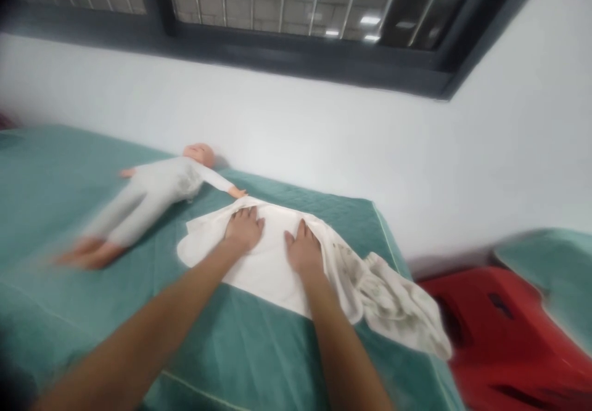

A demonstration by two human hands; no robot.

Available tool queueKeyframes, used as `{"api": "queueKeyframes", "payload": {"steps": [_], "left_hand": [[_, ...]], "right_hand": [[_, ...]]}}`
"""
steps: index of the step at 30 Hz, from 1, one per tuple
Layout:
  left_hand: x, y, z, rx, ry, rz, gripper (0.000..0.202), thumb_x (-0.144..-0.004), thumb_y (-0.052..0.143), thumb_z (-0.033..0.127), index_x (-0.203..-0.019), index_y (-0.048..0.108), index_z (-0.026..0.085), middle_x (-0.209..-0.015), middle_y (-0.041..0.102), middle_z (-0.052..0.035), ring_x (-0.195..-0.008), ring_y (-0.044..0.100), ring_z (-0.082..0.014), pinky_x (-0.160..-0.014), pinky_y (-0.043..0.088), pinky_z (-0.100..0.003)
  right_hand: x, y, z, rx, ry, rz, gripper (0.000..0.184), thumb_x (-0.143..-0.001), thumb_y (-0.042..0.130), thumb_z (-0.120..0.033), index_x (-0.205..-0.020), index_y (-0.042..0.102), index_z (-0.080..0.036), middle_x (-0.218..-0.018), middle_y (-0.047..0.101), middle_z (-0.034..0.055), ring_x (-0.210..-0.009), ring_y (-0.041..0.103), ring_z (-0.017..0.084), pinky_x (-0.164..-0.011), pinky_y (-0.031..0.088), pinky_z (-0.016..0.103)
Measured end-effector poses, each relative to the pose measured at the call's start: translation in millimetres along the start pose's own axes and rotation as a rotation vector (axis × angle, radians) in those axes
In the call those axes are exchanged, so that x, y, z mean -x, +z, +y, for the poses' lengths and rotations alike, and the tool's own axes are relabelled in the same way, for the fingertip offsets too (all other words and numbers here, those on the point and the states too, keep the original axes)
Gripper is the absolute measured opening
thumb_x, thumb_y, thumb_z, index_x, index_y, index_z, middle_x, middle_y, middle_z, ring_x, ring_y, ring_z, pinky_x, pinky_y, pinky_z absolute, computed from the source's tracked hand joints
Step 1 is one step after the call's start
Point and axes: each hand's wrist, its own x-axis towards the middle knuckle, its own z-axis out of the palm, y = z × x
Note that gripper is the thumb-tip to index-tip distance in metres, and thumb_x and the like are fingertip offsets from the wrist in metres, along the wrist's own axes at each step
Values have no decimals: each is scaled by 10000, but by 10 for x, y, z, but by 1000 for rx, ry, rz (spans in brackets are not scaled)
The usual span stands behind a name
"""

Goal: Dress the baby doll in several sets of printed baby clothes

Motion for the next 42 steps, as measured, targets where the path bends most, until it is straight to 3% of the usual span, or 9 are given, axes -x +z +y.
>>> {"api": "queueKeyframes", "payload": {"steps": [5,15,20,28,33,36,42], "left_hand": [[-61,35,-20,-7,-13,-17,626,-982,236,420,-1470,359,48,-1493,420,-218,-1380,367,-335,-1129,308,-465],[-42,37,-1,-10,-23,-51,628,-987,215,421,-1437,391,21,-1462,451,-237,-1362,398,-337,-1117,322,-458],[53,29,7,-9,-30,-60,662,-988,199,418,-1458,351,-24,-1494,415,-239,-1379,382,-336,-1144,294,-446],[299,-2,-29,-8,49,-69,729,-985,159,485,-1504,286,-11,-1560,343,-183,-1443,302,-309,-1212,190,-437],[493,-15,-41,-14,143,-21,760,-985,132,514,-1487,323,-24,-1574,295,-197,-1478,241,-307,-1233,141,-459],[688,-43,-60,9,202,8,739,-993,149,503,-1471,356,-21,-1574,284,-202,-1491,215,-290,-1229,179,-459],[1358,-154,-145,80,282,80,645,-1011,221,469,-1461,393,40,-1558,340,-166,-1472,275,-279,-1202,273,-482]], "right_hand": [[-19,34,21,12,5,3,722,-997,248,-501,-1544,198,-33,-1579,294,184,-1459,261,319,-1185,211,408],[-59,31,13,34,11,-71,725,-998,233,-499,-1546,186,-28,-1581,275,205,-1451,277,344,-1175,225,439],[-36,28,6,47,-1,-81,732,-1002,228,-492,-1545,167,-6,-1582,258,223,-1466,244,336,-1178,208,433],[132,41,4,81,-74,-70,754,-1001,205,-511,-1526,205,30,-1583,249,232,-1459,260,339,-1183,208,423],[330,23,-10,152,-170,-34,748,-1003,227,-504,-1509,254,45,-1572,256,254,-1473,238,331,-1188,207,428],[544,22,2,189,-278,-8,735,-1003,236,-506,-1494,308,35,-1574,230,264,-1485,206,335,-1193,199,466],[1076,-58,101,120,-548,-54,758,-988,273,-567,-1499,328,-10,-1585,229,217,-1501,165,292,-1194,251,481]]}}
